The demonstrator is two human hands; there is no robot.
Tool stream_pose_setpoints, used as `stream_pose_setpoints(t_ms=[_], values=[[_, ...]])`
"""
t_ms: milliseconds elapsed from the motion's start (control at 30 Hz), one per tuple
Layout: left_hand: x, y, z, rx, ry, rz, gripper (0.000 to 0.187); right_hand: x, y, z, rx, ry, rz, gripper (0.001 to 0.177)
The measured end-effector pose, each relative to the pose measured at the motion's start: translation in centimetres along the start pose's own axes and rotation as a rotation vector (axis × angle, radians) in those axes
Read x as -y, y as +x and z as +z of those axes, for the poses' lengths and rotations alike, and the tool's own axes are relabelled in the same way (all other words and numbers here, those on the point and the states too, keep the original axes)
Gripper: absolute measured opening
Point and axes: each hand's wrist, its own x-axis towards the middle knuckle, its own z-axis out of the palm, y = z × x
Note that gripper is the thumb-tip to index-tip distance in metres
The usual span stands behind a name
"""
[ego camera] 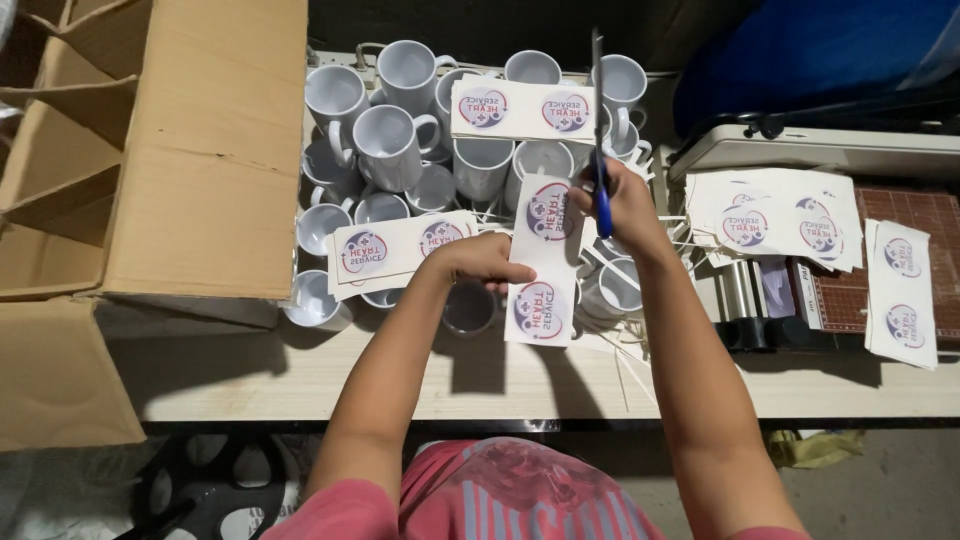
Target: Cutting out printed mug labels using a pair of scissors.
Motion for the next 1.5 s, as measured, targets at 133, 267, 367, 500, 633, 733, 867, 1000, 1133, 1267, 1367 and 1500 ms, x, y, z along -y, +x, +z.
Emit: stream_pose_setpoints(t_ms=[133, 267, 367, 500, 633, 733, 867, 1000, 1133, 1267, 1367, 1500], values=[[1.0, -0.9, -1.6, 0.014, 0.041, 0.046, 0.031, 0.8, 0.2, -0.4, -0.007, 0.018, 0.068, 0.026], [0.7, -2.9, -2.9, -0.147, 0.005, 0.062, 0.032, 1.4, -0.6, -1.2, 0.043, 0.172, 0.109, 0.019], [1.6, -3.0, -4.3, -0.194, -0.071, 0.119, 0.033, 0.8, -0.9, -1.8, 0.072, 0.235, 0.138, 0.017], [1.5, -3.0, -4.5, -0.228, -0.259, 0.172, 0.031, 0.2, -1.1, -2.0, 0.038, 0.257, 0.187, 0.015], [4.7, -0.4, -5.5, -0.233, -0.77, 0.36, 0.032, -0.7, -1.1, -1.4, -0.055, 0.349, 0.207, 0.015], [8.1, 3.3, -5.5, -0.504, -1.223, 0.363, 0.027, -1.5, -1.0, -0.2, -0.153, 0.54, 0.211, 0.019], [11.4, 7.7, -3.5, -0.262, -0.684, 0.238, 0.045, -2.1, -1.0, 1.7, -0.199, 0.654, 0.202, 0.023], [0.8, 5.1, 2.0, -0.601, -0.741, 0.429, 0.035, -3.0, -1.1, 3.2, -0.184, 0.596, 0.193, 0.021], [0.5, 5.7, 1.8, -0.752, -0.598, 0.269, 0.042, -3.5, -2.2, 3.4, -0.182, 0.502, 0.181, 0.02], [0.0, 5.7, 1.7, -0.797, -0.63, 0.42, 0.036, -4.3, -3.4, 3.6, -0.201, 0.318, 0.123, 0.019], [-1.3, 5.0, 1.1, -0.846, -0.668, 0.504, 0.034, -6.4, -4.8, 3.7, -0.173, 0.254, 0.163, 0.022], [-1.3, 5.1, 0.1, -0.874, -0.725, 0.572, 0.033, -9.8, -7.5, 4.5, 0.099, 0.342, 0.183, 0.053]])
